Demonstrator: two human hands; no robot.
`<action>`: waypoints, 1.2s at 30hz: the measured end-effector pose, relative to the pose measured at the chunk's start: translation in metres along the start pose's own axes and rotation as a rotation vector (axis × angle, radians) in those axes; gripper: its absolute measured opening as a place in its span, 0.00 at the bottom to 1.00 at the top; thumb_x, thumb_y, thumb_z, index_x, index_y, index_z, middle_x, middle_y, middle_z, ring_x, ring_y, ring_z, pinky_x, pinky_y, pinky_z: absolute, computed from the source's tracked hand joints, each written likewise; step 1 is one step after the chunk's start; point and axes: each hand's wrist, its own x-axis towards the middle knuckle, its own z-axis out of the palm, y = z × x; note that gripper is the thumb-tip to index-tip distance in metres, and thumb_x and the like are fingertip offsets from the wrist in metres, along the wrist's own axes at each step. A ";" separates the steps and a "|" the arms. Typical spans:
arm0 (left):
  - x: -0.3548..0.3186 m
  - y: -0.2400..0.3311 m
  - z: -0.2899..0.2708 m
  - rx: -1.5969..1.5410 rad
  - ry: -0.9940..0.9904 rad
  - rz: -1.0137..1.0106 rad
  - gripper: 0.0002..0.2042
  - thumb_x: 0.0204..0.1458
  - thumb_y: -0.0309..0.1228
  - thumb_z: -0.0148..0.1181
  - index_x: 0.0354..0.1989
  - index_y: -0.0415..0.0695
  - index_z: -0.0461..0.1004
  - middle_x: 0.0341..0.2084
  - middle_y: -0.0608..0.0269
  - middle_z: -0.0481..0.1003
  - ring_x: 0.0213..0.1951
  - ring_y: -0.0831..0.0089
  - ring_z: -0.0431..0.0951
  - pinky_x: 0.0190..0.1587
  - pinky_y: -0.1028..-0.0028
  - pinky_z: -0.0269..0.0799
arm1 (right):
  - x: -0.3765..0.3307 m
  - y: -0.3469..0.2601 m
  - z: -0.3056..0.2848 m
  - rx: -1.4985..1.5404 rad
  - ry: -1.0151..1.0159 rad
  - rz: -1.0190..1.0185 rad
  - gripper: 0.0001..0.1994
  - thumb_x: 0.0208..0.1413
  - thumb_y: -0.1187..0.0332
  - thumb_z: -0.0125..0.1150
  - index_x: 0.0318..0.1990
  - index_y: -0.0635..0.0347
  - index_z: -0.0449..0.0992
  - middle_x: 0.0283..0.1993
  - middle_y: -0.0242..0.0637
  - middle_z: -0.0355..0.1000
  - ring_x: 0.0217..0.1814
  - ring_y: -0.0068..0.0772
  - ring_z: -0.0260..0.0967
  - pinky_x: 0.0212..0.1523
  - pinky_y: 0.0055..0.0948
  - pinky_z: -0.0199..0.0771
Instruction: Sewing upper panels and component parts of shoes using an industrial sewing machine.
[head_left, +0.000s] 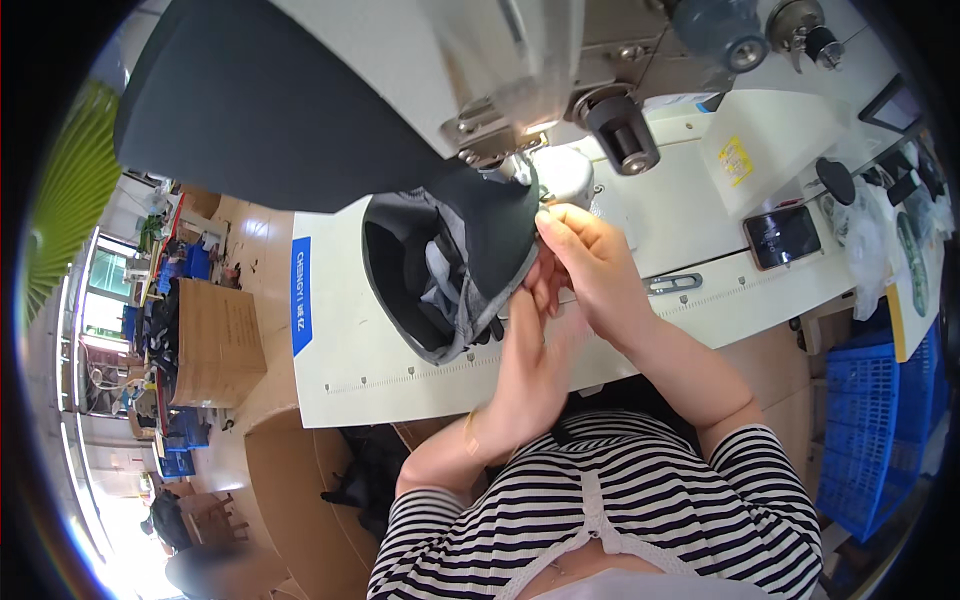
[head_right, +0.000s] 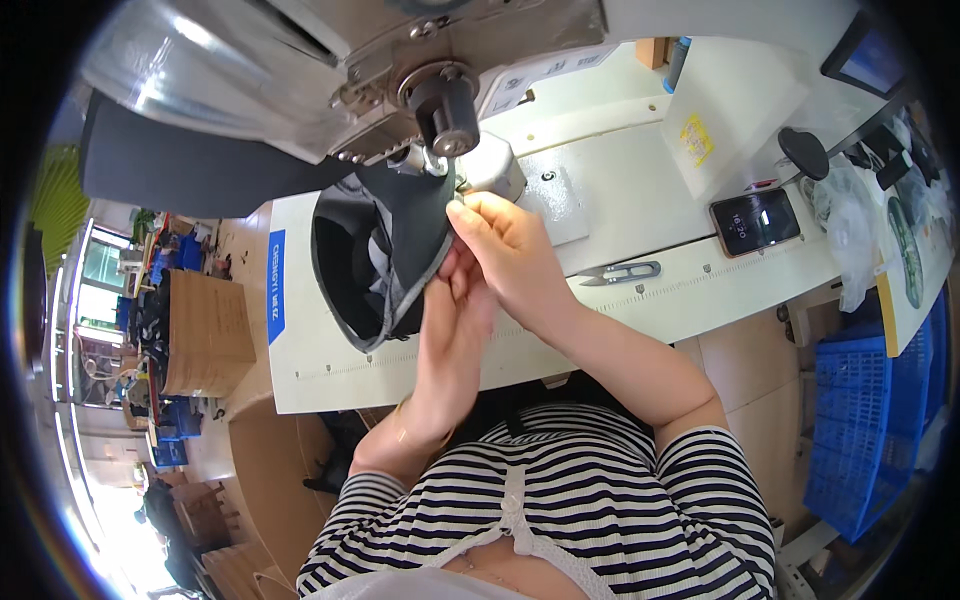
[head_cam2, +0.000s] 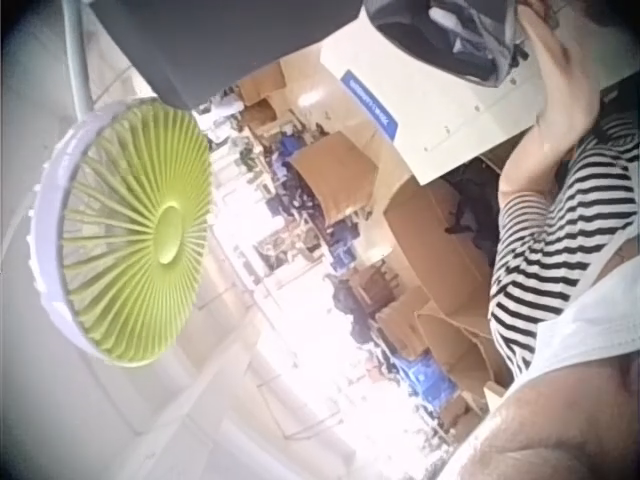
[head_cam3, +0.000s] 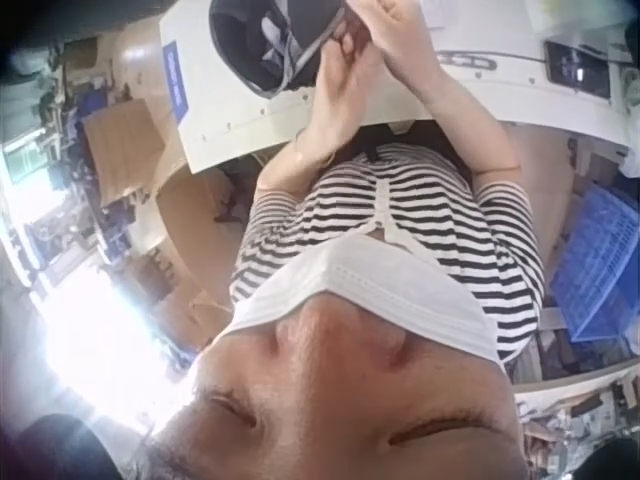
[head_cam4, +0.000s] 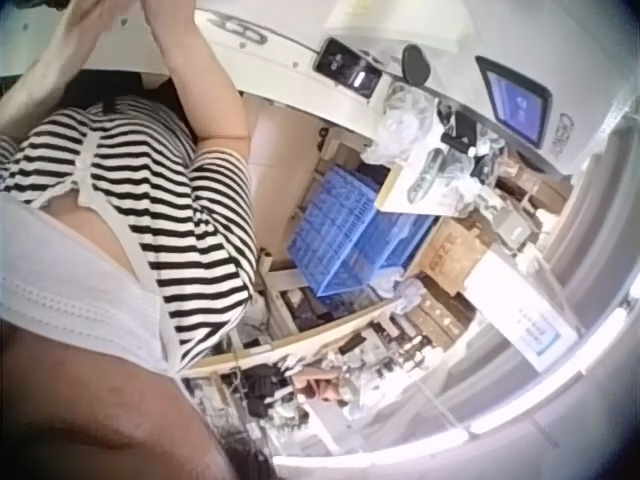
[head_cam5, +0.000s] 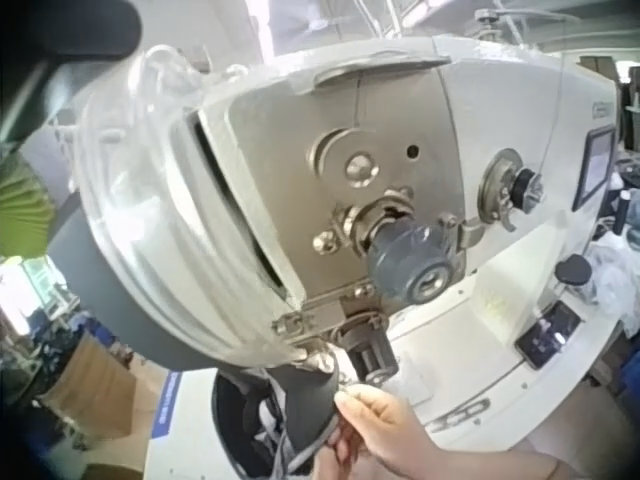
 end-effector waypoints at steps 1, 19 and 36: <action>-0.009 0.018 -0.016 0.110 -0.241 -0.181 0.15 0.60 0.36 0.51 0.39 0.34 0.73 0.32 0.60 0.77 0.39 0.76 0.74 0.43 0.80 0.68 | -0.003 -0.001 -0.012 -0.018 -0.006 0.061 0.13 0.64 0.61 0.48 0.35 0.63 0.71 0.24 0.31 0.70 0.20 0.16 0.65 0.20 0.16 0.65; 0.143 -0.030 -0.148 -0.426 -0.109 -0.540 0.16 0.58 0.34 0.44 0.40 0.32 0.75 0.38 0.51 0.78 0.41 0.64 0.79 0.49 0.70 0.72 | -0.017 0.014 0.010 0.005 -0.103 0.007 0.15 0.66 0.64 0.41 0.50 0.67 0.65 0.42 0.36 0.71 0.40 0.25 0.72 0.36 0.27 0.79; 0.106 -0.002 -0.136 -0.269 0.062 -0.318 0.18 0.61 0.36 0.42 0.48 0.33 0.71 0.45 0.54 0.75 0.47 0.66 0.75 0.53 0.70 0.68 | -0.013 0.011 -0.005 -0.270 -0.026 -0.007 0.12 0.66 0.63 0.42 0.43 0.61 0.70 0.34 0.21 0.64 0.35 0.10 0.55 0.37 0.14 0.58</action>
